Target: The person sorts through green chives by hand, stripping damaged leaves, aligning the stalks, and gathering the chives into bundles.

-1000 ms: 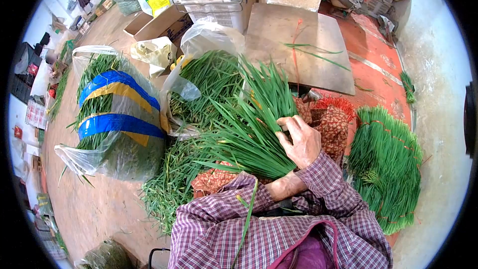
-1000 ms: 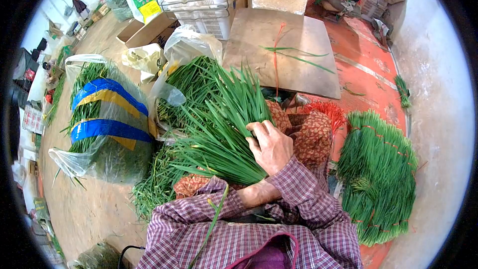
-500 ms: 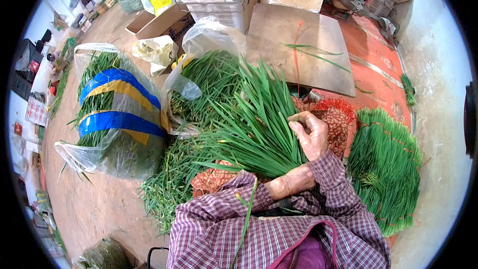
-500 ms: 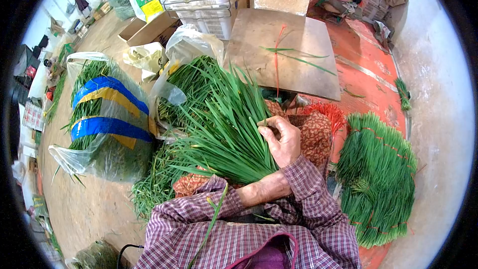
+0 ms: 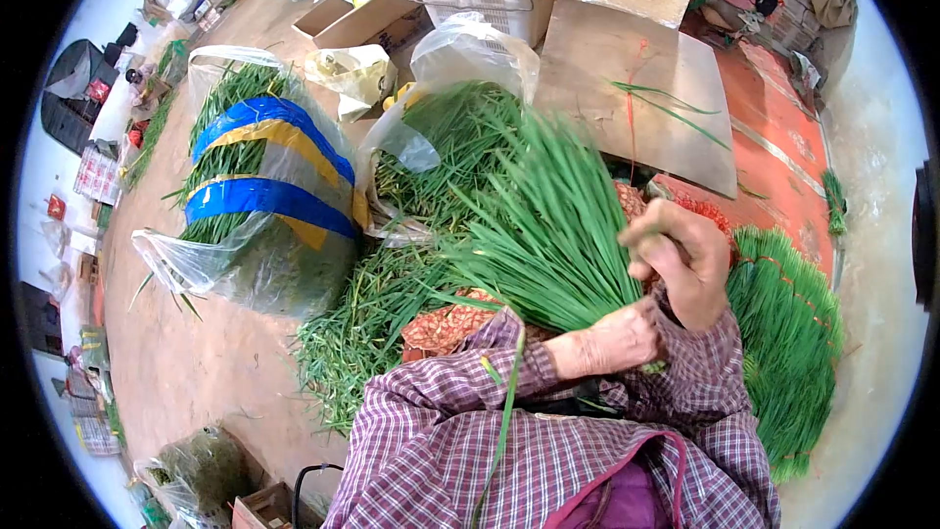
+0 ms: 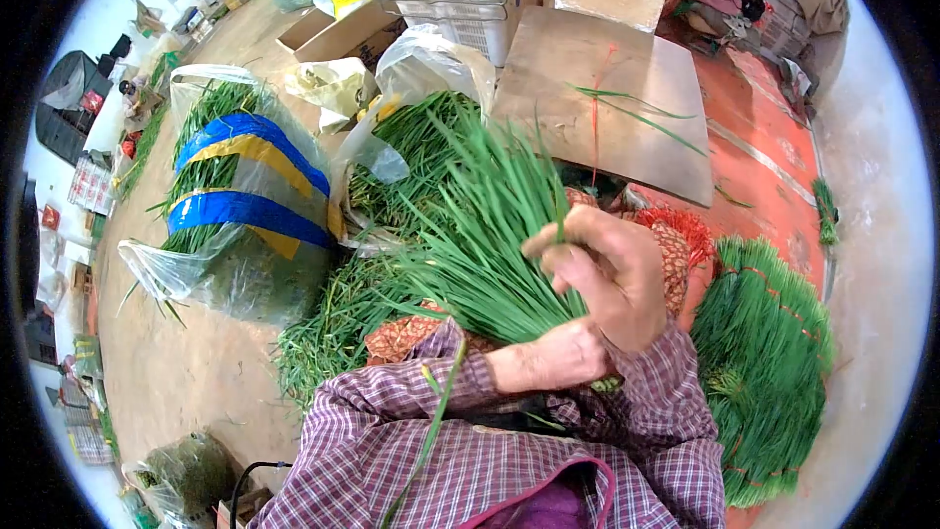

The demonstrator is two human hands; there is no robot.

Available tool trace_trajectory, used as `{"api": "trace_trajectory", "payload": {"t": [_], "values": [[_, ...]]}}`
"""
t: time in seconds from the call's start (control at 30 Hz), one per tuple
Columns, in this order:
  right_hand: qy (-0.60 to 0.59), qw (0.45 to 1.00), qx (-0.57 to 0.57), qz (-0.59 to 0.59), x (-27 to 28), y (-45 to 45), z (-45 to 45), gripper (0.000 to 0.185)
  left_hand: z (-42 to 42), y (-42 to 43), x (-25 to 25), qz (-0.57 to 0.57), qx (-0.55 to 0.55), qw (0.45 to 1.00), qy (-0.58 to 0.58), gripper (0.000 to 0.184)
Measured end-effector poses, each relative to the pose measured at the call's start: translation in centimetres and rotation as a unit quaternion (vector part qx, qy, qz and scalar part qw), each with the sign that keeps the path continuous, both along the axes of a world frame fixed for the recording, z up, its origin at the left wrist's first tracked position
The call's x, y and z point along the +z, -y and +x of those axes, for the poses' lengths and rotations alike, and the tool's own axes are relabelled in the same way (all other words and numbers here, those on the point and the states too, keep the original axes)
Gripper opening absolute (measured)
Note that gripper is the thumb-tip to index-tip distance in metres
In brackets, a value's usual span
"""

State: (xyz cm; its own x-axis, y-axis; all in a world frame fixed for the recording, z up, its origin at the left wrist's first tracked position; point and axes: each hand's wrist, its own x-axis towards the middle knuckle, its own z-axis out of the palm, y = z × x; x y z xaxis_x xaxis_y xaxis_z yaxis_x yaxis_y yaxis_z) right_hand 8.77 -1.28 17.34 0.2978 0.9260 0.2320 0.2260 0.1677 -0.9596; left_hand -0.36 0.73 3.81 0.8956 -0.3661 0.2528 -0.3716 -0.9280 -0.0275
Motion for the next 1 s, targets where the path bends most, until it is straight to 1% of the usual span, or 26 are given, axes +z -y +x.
{"api": "trace_trajectory", "payload": {"t": [0.03,0.07,0.1,0.13,0.17,0.2,0.23,0.27,0.3,0.33,0.4,0.43,0.47,0.5,0.53,0.57,0.6,0.63,0.67,0.73,0.77,0.8,0.87,0.93,1.0], "values": [[0.029,0.997,0.041,0.058,0.2,0.5,0.6,0.012,-0.2,-1.4,1.9,-0.106,0.02,0.993,0.052,0.012],[0.055,0.989,0.081,0.114,0.5,1.0,0.8,0.012,-0.6,-2.9,3.6,-0.213,0.039,0.971,0.099,0.016],[-0.012,0.991,0.081,0.105,1.3,1.7,0.4,0.011,-1.0,-5.1,5.0,-0.297,0.062,0.942,0.141,0.019],[-0.058,0.986,0.093,0.127,1.4,2.1,0.2,0.011,-1.7,-7.5,6.5,-0.377,0.085,0.904,0.183,0.023],[-0.097,0.983,0.084,0.129,1.6,2.4,0.1,0.013,-3.2,-9.9,9.1,-0.471,0.116,0.854,0.187,0.022],[-0.136,0.979,0.076,0.131,1.7,2.7,0.0,0.016,-5.2,-12.4,10.6,-0.52,0.217,0.802,0.196,0.023],[-0.137,0.978,0.078,0.136,1.7,2.5,0.4,0.016,-6.2,-15.0,11.2,-0.611,0.27,0.702,0.247,0.022],[-0.043,0.986,0.102,0.128,1.5,1.9,1.1,0.018,-8.2,-16.5,12.4,-0.708,0.206,0.603,0.304,0.013],[0.052,0.984,0.123,0.12,1.5,1.4,1.4,0.021,-9.8,-18.3,12.9,-0.757,0.205,0.526,0.33,0.012],[0.119,0.982,0.147,0.024,2.3,1.5,1.1,0.026,-11.3,-20.1,12.8,-0.799,0.2,0.443,0.354,0.012],[0.213,0.953,0.212,0.045,0.9,0.5,0.5,0.03,-14.0,-23.7,11.9,-0.85,0.104,0.336,0.391,0.011],[0.2,0.954,0.225,0.002,1.1,0.7,0.0,0.032,-15.4,-25.4,10.7,-0.851,0.098,0.311,0.411,0.011],[0.196,0.96,0.198,0.026,0.7,0.5,-0.6,0.027,-16.3,-26.7,9.9,-0.851,0.092,0.287,0.429,0.011],[0.181,0.968,0.172,0.022,0.4,0.4,-0.8,0.021,-16.5,-26.6,9.6,-0.84,0.078,0.281,0.459,0.011],[0.167,0.975,0.146,0.017,0.4,0.4,-0.9,0.017,-17.0,-26.9,9.0,-0.842,0.086,0.258,0.466,0.011],[0.167,0.975,0.144,0.023,0.6,0.4,-0.9,0.017,-17.3,-27.6,8.4,-0.85,0.068,0.234,0.466,0.011],[0.147,0.983,0.109,0.014,1.0,0.5,-0.8,0.017,-17.4,-27.8,8.3,-0.859,0.051,0.209,0.465,0.011],[0.126,0.989,0.074,0.003,1.3,0.7,-0.8,0.019,-17.4,-27.9,7.9,-0.866,0.041,0.202,0.456,0.011],[0.128,0.989,0.072,0.004,1.3,0.8,-0.7,0.019,-17.2,-28.0,7.4,-0.853,0.047,0.213,0.474,0.01],[0.157,0.986,0.037,0.035,1.3,0.9,-0.6,0.024,-17.2,-28.6,6.7,-0.86,0.015,0.217,0.462,0.01],[0.132,0.99,0.035,0.026,1.3,1.0,-0.8,0.018,-17.1,-28.7,6.2,-0.861,0.013,0.218,0.46,0.01],[0.133,0.99,0.033,0.027,1.5,1.0,-1.4,0.018,-16.7,-28.5,6.2,-0.855,0.017,0.219,0.469,0.01],[0.131,0.988,0.001,0.085,2.1,0.9,-2.6,0.013,-16.0,-28.0,6.2,-0.848,0.015,0.227,0.478,0.011],[0.149,0.985,0.003,0.083,2.3,0.9,-3.1,0.009,-15.6,-27.8,6.0,-0.867,-0.005,0.18,0.466,0.011],[0.191,0.976,0.002,0.105,2.4,0.7,-3.9,0.008,-14.8,-26.9,5.3,-0.86,-0.043,0.202,0.467,0.01]]}}
